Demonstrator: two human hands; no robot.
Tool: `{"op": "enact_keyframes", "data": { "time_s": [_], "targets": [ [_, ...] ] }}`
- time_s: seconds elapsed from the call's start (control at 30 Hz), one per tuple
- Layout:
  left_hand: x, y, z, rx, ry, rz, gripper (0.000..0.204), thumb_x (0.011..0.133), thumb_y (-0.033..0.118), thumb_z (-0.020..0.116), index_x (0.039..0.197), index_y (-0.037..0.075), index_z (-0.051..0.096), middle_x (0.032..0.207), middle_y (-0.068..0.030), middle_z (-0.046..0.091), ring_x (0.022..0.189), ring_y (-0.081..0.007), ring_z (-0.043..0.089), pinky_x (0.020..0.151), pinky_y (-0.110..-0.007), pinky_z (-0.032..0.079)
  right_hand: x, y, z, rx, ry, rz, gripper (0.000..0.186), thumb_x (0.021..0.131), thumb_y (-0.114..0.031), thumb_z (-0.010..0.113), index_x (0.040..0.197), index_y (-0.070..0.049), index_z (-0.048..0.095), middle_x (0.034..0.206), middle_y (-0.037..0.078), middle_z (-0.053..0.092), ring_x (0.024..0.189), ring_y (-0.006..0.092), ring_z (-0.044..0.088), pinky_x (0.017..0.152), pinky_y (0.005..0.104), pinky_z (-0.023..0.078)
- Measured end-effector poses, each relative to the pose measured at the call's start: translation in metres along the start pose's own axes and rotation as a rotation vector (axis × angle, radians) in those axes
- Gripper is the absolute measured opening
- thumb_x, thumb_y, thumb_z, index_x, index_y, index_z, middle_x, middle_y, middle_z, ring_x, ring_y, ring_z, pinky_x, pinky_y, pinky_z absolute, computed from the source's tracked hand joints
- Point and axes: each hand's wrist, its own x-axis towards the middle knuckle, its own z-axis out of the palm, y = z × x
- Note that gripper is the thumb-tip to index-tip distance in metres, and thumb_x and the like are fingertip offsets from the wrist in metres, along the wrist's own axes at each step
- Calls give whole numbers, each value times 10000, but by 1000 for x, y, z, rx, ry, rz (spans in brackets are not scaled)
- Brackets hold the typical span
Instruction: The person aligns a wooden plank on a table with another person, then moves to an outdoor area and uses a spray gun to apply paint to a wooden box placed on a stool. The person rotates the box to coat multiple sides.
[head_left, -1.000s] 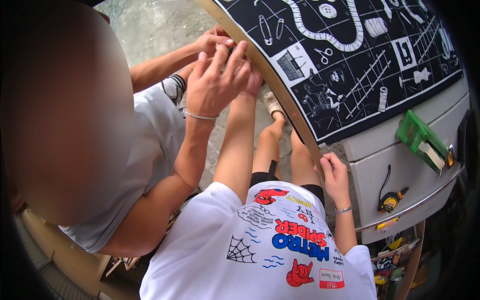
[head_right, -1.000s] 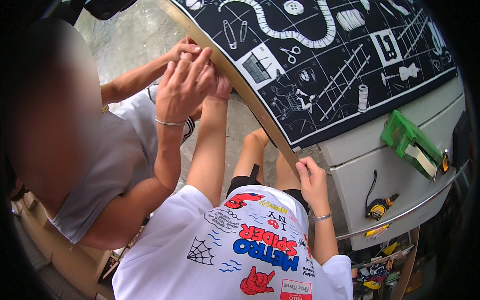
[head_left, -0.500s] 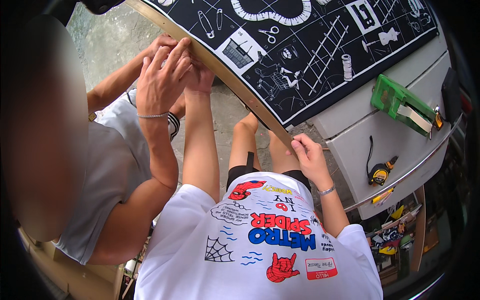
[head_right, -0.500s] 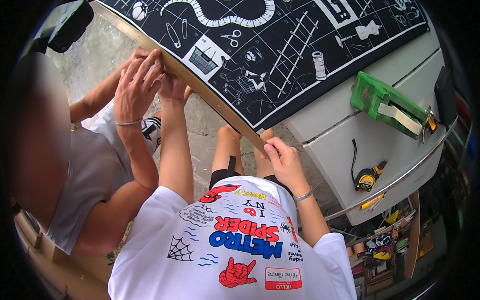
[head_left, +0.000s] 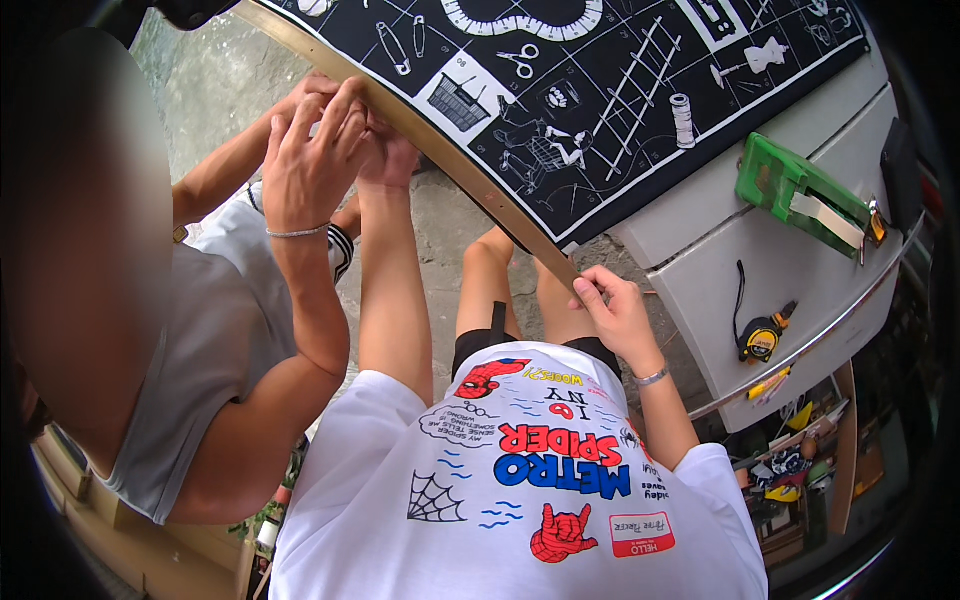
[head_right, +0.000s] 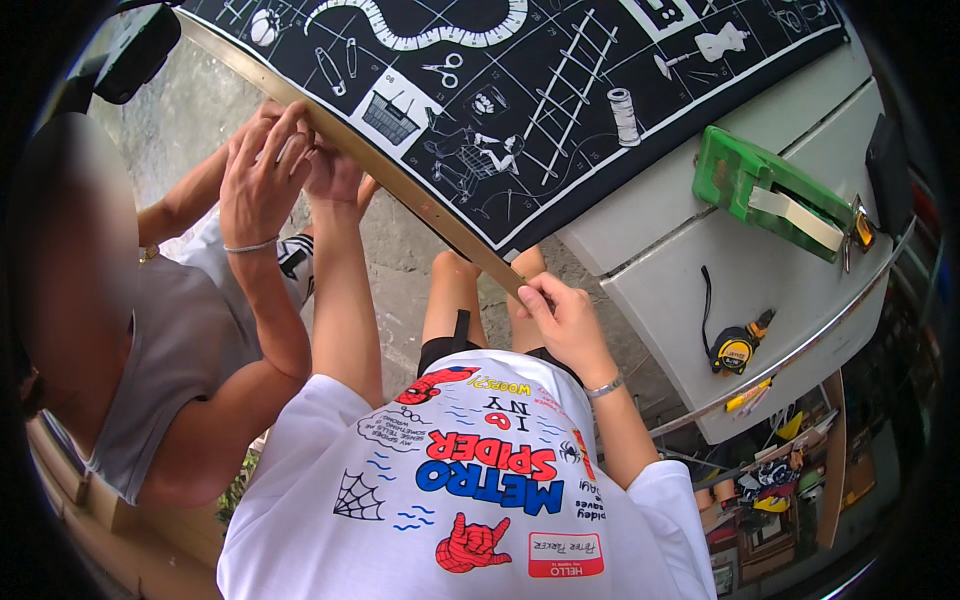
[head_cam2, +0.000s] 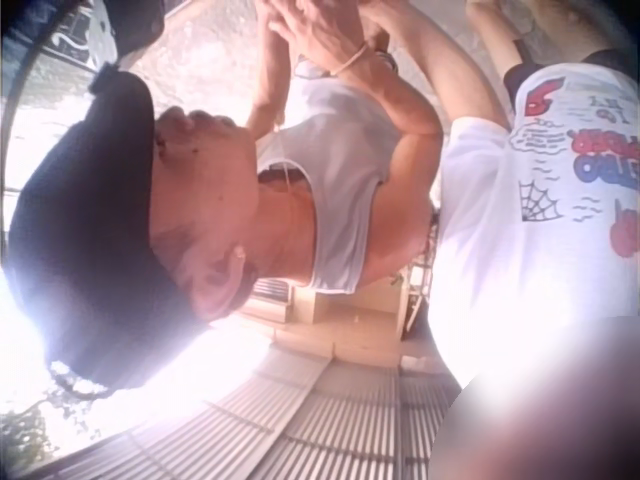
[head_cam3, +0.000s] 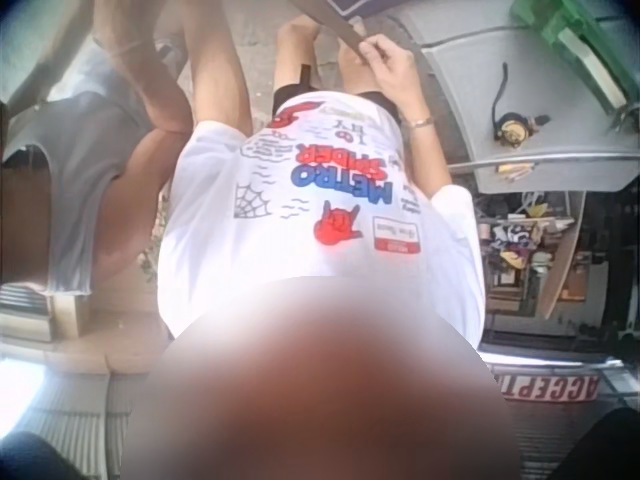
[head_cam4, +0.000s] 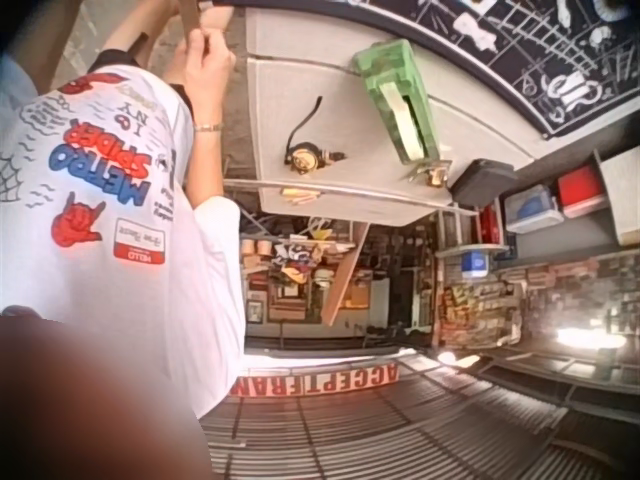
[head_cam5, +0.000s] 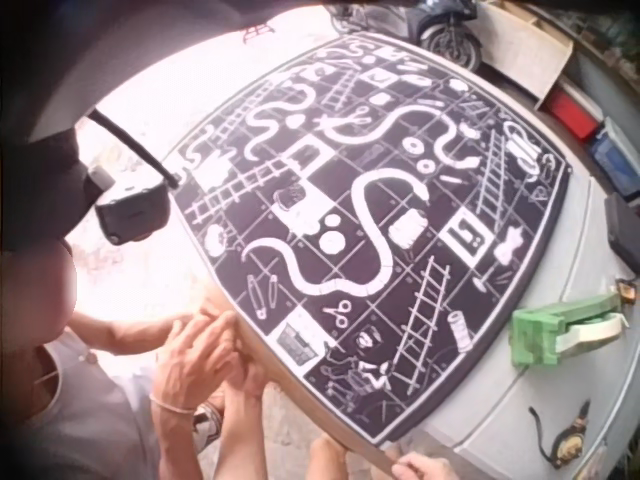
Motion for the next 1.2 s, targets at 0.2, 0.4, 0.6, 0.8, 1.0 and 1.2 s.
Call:
{"op": "enact_keyframes", "data": {
  "time_s": [0.2,0.4,0.6,0.8,1.0,1.2],
  "targets": [
    [-7,-21,26,101,45,-5,299,1062,265,593,1257,48,662,1301,-98,701,1275,-253,619,1120,-485,493,-1,-2,5,34,33,3,258,1059,-239,613,957,-6,660,710,45,703,641,121,656,616,276,510],
    [-28,-17,-9,120,124,36,328,1061,324,580,1254,79,680,1346,-89,682,1303,-263,595,1147,-499,451,-6,-11,11,-80,87,-40,267,1035,-264,643,922,-22,632,643,125,643,554,241,652,544,351,480],
    [-55,-47,-15,112,232,48,334,1070,306,546,1319,103,635,1315,-56,685,1246,-229,616,1114,-445,450,-9,-18,16,-133,137,-84,274,991,-271,710,909,-26,622,627,170,605,540,320,629,529,392,464],
    [-118,-93,-18,499,370,-267,393,1049,280,544,1354,37,597,1351,-94,667,1243,-265,623,1074,-424,469,-13,-31,10,-205,218,-118,322,922,-297,793,878,-28,622,616,161,614,555,340,648,527,398,473],
    [-159,-110,0,609,231,-470,486,1019,345,620,1360,4,558,1263,-116,669,1153,-203,614,987,-357,467,-6,-34,-11,-270,263,-136,339,901,-292,813,855,-19,617,642,168,626,555,352,639,519,406,469],
    [-156,-119,25,746,212,-488,427,1027,272,643,1345,-3,568,1227,-129,687,1122,-213,646,953,-371,511,0,-28,-11,-319,330,-191,292,921,-272,794,928,-12,660,724,178,687,621,373,674,562,399,503]
  ]
}}
